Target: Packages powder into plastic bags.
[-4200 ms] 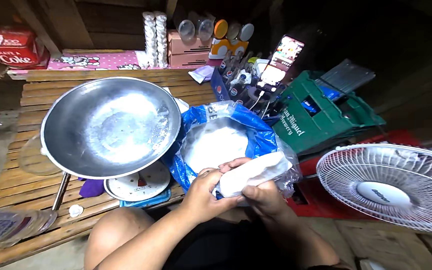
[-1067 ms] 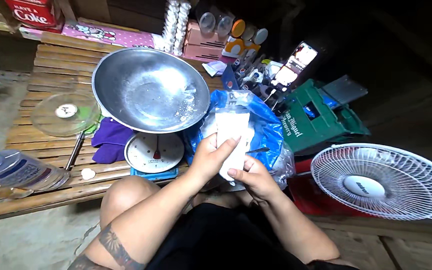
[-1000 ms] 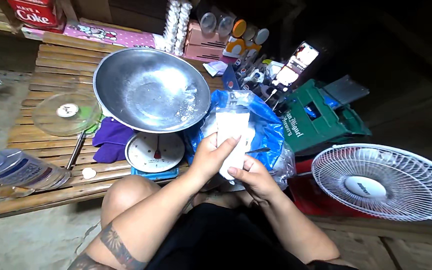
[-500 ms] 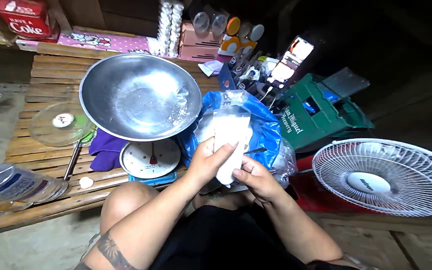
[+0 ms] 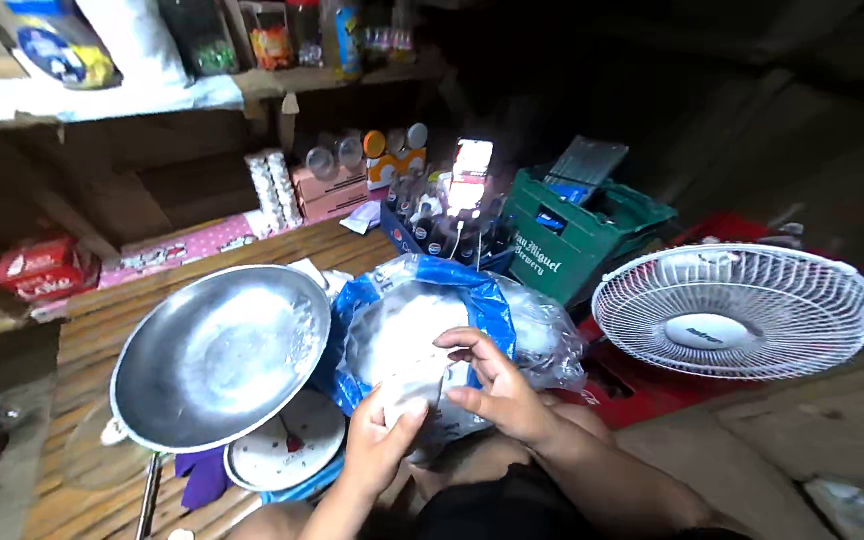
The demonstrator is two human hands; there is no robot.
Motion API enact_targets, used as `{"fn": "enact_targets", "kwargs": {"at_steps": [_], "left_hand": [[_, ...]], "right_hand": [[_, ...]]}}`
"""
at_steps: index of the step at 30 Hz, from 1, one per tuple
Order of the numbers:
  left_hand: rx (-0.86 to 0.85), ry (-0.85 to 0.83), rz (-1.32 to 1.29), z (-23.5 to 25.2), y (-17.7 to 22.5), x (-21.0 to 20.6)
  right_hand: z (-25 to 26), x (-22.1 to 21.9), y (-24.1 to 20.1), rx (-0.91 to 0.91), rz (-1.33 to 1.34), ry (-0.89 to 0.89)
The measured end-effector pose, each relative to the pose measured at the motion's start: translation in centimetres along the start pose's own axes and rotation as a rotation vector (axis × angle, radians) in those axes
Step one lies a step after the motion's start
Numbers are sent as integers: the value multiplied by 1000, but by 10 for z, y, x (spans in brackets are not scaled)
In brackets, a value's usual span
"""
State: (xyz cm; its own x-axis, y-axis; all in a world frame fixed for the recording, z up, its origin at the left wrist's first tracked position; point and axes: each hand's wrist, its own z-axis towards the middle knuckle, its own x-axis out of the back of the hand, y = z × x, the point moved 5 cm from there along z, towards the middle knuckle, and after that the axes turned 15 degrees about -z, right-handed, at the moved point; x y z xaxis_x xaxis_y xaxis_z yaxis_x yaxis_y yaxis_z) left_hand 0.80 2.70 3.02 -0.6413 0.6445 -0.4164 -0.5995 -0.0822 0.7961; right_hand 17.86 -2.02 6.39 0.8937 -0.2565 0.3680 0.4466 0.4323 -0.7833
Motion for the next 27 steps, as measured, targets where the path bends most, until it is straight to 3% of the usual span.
{"fn": "enact_targets", "kwargs": {"at_steps": [9, 21, 27], "left_hand": [[-73, -243, 17, -4, -2, -11], [-167, -216, 93, -6, 0, -9], [-39, -194, 65, -8, -8, -11]], "right_hand": [[-8, -10, -15, 152, -12, -41], [-5, -10, -31, 267, -76, 33], [-4, -7, -37, 251, -60, 58]]}}
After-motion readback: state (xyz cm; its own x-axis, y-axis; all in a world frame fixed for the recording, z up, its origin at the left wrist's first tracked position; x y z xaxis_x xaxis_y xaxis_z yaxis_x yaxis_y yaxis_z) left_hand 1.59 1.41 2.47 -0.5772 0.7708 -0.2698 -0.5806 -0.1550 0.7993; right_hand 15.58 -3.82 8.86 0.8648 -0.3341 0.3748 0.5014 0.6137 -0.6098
